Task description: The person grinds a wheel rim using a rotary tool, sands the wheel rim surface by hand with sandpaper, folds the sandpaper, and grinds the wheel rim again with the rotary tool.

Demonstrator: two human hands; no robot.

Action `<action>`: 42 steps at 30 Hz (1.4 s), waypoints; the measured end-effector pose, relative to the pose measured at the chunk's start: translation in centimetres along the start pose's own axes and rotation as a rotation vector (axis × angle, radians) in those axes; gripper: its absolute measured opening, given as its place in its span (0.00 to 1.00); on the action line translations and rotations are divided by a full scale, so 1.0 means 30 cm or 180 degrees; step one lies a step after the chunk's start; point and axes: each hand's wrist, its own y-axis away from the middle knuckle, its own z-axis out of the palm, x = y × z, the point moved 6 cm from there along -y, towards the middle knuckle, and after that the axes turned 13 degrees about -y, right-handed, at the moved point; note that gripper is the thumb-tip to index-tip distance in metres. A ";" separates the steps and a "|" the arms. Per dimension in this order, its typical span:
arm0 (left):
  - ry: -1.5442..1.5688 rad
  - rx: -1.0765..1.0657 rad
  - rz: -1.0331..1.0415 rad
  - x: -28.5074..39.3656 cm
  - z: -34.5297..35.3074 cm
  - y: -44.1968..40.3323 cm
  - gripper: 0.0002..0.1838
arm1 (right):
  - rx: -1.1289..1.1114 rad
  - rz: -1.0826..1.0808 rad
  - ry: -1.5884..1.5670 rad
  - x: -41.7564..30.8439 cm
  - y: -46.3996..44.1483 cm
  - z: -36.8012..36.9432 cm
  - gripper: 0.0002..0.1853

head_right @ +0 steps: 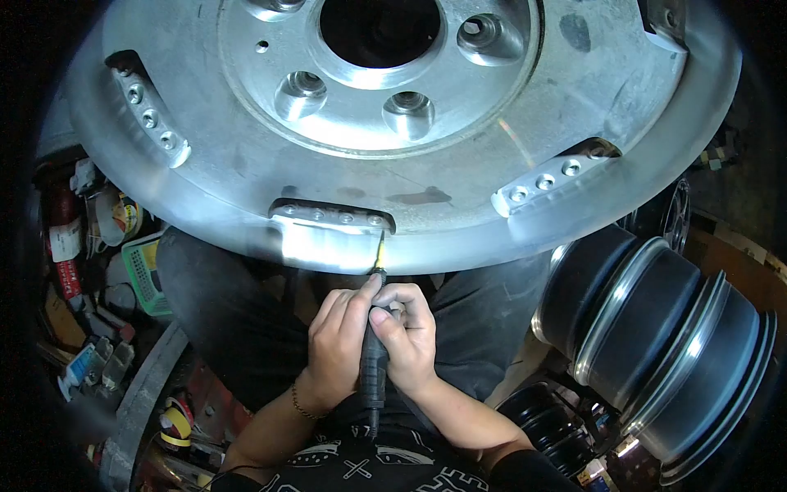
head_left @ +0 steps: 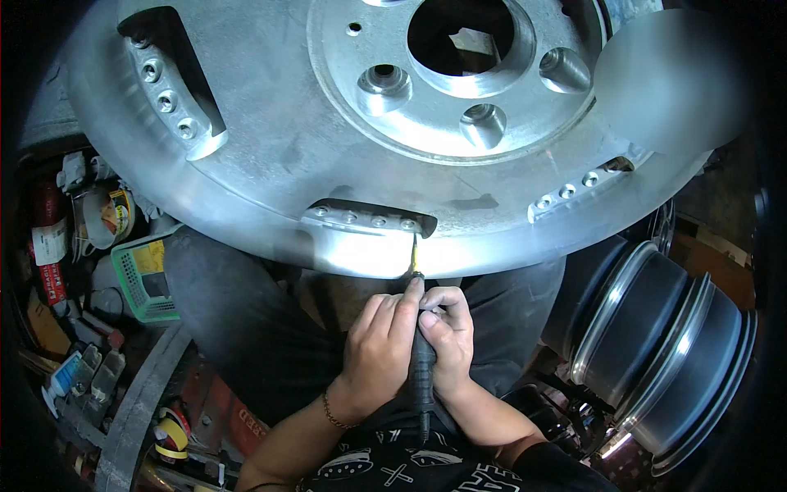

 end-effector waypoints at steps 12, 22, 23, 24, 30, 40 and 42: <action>-0.0026 -0.0064 -0.0002 -0.001 -0.006 -0.005 0.23 | -0.0082 0.0057 -0.0049 -0.007 -0.011 0.013 0.07; 0.0193 -0.0013 -0.0013 -0.004 -0.007 -0.015 0.23 | -0.0043 0.0070 -0.0072 -0.016 -0.009 0.019 0.07; 0.0107 -0.0006 -0.0028 -0.007 -0.009 -0.012 0.23 | -0.0056 0.0113 -0.0077 -0.012 -0.010 0.022 0.07; 0.0018 0.0003 -0.0044 -0.010 -0.012 -0.010 0.22 | -0.0059 0.0114 -0.0078 -0.009 -0.011 0.023 0.07; 0.0068 0.0058 -0.0075 -0.017 -0.024 -0.010 0.22 | -0.0115 0.0278 -0.0123 0.011 -0.012 0.031 0.07; 0.0209 0.0120 -0.0145 -0.037 -0.021 0.009 0.22 | -0.0159 0.0248 0.0106 0.024 -0.010 0.030 0.07; 0.0175 0.0113 -0.0143 -0.036 -0.019 0.010 0.23 | -0.0144 0.0258 0.0059 0.022 -0.011 0.032 0.07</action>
